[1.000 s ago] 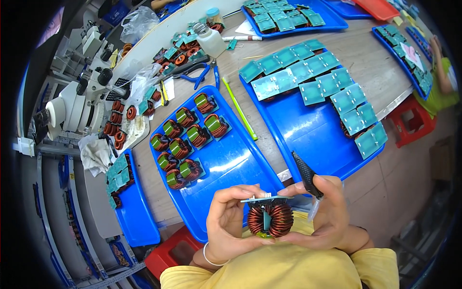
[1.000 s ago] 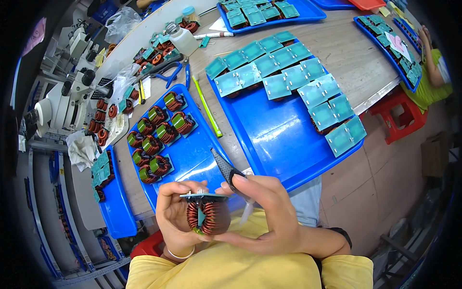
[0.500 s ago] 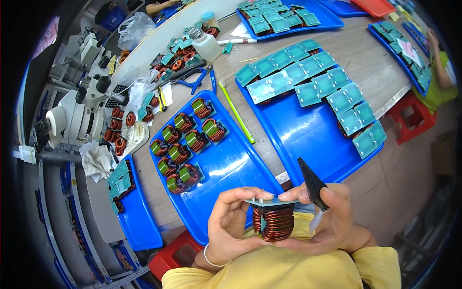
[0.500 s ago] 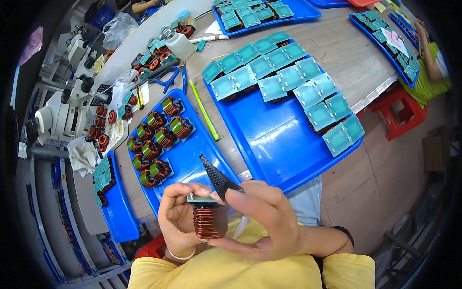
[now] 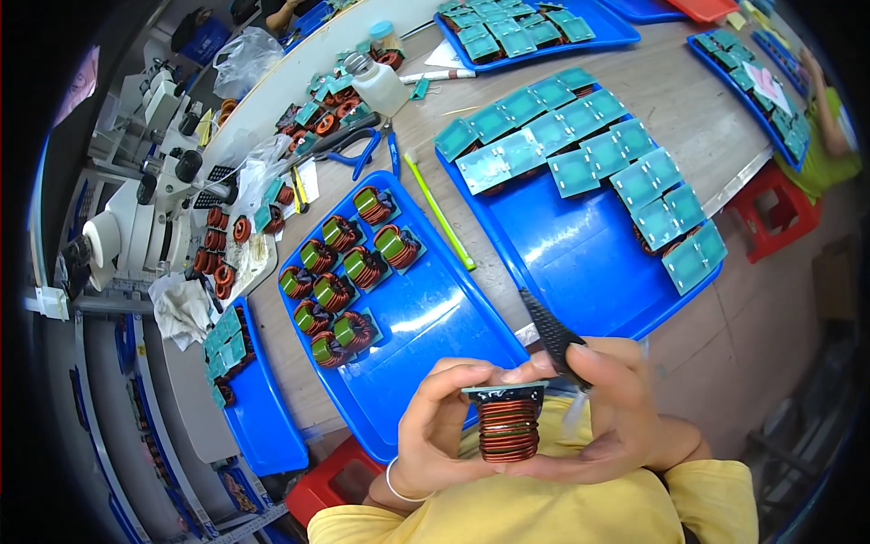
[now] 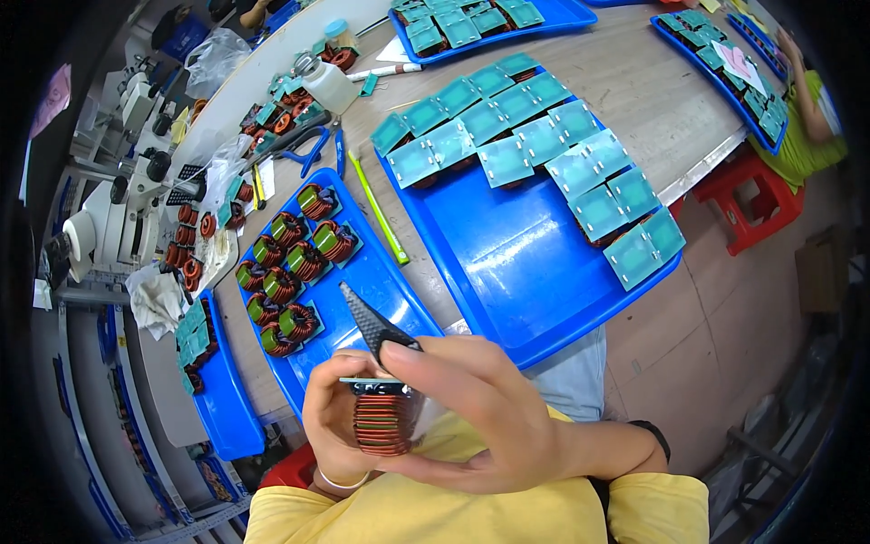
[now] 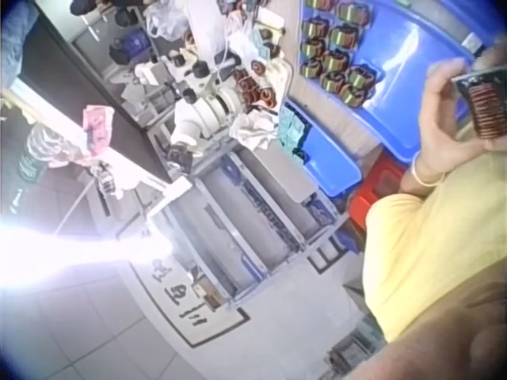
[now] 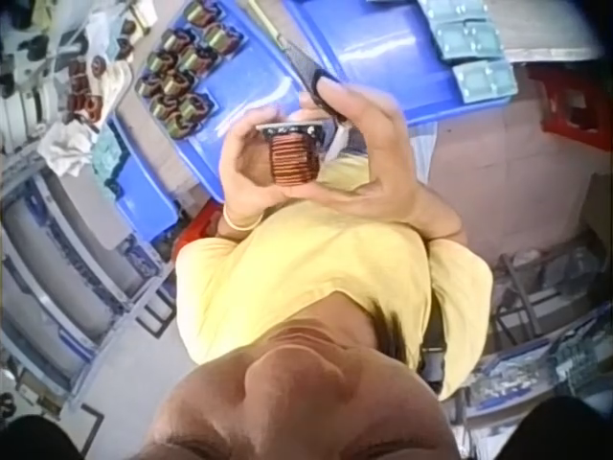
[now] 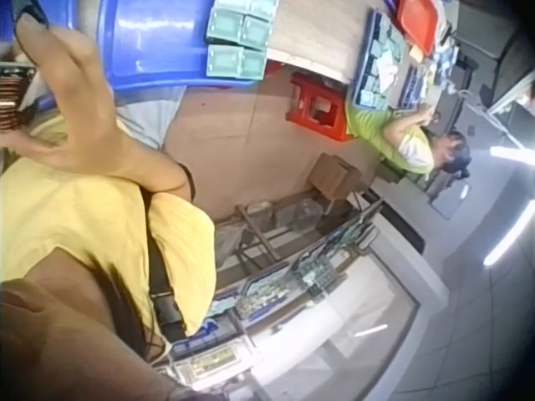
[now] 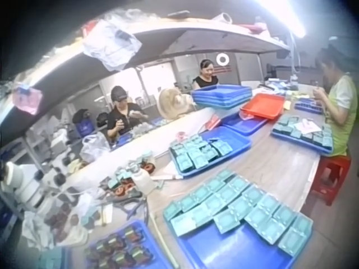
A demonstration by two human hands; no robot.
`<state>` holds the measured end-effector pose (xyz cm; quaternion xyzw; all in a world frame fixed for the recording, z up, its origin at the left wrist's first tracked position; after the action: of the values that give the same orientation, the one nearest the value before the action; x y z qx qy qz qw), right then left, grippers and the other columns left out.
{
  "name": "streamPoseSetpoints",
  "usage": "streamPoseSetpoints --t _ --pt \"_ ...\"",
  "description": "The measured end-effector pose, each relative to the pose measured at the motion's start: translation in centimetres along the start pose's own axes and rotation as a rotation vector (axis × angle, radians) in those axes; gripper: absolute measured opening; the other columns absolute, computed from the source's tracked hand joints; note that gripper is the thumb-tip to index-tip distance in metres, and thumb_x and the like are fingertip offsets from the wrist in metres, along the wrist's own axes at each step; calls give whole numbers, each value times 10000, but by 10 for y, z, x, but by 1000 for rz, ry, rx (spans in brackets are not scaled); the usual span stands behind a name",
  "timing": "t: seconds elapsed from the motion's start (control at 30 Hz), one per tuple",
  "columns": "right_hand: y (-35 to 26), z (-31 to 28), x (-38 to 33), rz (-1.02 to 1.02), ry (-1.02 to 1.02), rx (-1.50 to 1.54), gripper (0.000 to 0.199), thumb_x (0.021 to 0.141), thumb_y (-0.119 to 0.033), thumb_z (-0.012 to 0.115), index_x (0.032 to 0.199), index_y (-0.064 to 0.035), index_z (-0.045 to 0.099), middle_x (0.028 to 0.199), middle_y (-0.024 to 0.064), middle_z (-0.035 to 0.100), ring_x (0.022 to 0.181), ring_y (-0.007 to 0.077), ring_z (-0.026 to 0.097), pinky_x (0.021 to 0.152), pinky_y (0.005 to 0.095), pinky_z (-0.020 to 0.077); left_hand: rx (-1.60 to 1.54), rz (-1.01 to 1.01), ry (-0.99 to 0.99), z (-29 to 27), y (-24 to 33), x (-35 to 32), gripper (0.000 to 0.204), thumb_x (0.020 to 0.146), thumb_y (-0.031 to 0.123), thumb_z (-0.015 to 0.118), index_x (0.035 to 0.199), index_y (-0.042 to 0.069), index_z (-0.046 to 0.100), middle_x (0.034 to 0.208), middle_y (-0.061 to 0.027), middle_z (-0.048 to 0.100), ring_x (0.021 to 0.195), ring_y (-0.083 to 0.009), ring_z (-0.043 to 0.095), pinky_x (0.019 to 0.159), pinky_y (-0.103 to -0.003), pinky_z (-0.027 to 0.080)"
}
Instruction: Assembling toroidal inductors onto printed circuit boards at an industrial workbench.
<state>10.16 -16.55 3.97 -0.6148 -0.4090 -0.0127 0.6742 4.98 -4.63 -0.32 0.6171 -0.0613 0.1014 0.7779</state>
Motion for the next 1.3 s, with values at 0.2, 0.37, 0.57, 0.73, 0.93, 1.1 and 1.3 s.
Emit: streamPoseSetpoints --t 0.2,0.37,0.57,0.73,0.93,1.1,1.3 --pt "4 -1 2 30 -46 25 887 593 -128 833 1297 23 315 1172 161 427 1006 262 537 847 348 446 17 123 -22 3 3 3 658 589 -36 780 1137 -8 416 1101 -184 464 1073 -325 504 930 -442 413" --pt "13 -13 -3 44 68 138 809 616 -129 814 1269 60 376 1170 181 480 1032 254 519 843 312 434 -38 128 24 -1 5 3 650 591 -52 768 1112 12 385 1097 -200 486 1072 -347 506 935 -481 399" --pt "18 -5 -7 89 -28 123 823 619 -129 809 1282 54 358 1191 166 477 1056 256 505 854 310 430 71 136 77 -10 2 -1 682 572 -6 799 1099 36 369 1080 -211 525 1083 -331 492 977 -482 335" --pt "21 10 -11 115 -158 40 932 606 -111 825 1333 -6 252 1184 157 402 1053 276 528 891 364 433 -58 85 125 -15 -7 -2 691 567 39 818 1085 47 360 1076 -199 532 1091 -307 479 989 -471 318" --pt "20 12 -10 78 -150 26 875 626 -62 792 1320 -4 264 1175 157 411 1034 282 549 885 355 439 -208 19 146 -15 -16 -3 686 567 63 832 1065 73 359 1077 -170 538 1096 -292 474 1007 -456 294" --pt "20 12 -16 63 -144 21 866 628 -28 775 1324 -5 260 1179 155 394 1033 288 551 883 362 444 -239 23 91 -13 -18 -3 699 557 64 839 1064 84 358 1085 -160 537 1126 -297 447 1006 -448 295" --pt "15 9 -16 44 -110 31 891 625 7 774 1337 -11 238 1177 149 367 1032 294 548 867 375 470 -254 6 61 -10 -17 -1 688 561 67 837 1057 86 361 1093 -172 531 1140 -311 430 1001 -457 298"
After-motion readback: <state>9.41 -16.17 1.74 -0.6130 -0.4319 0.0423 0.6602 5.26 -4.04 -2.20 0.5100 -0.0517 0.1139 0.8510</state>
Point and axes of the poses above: each hand's wrist, its own x-axis towards the middle knuckle, its own z-axis out of the palm, y = z × x, the point moved 10 cm from there along x, towards the middle knuckle
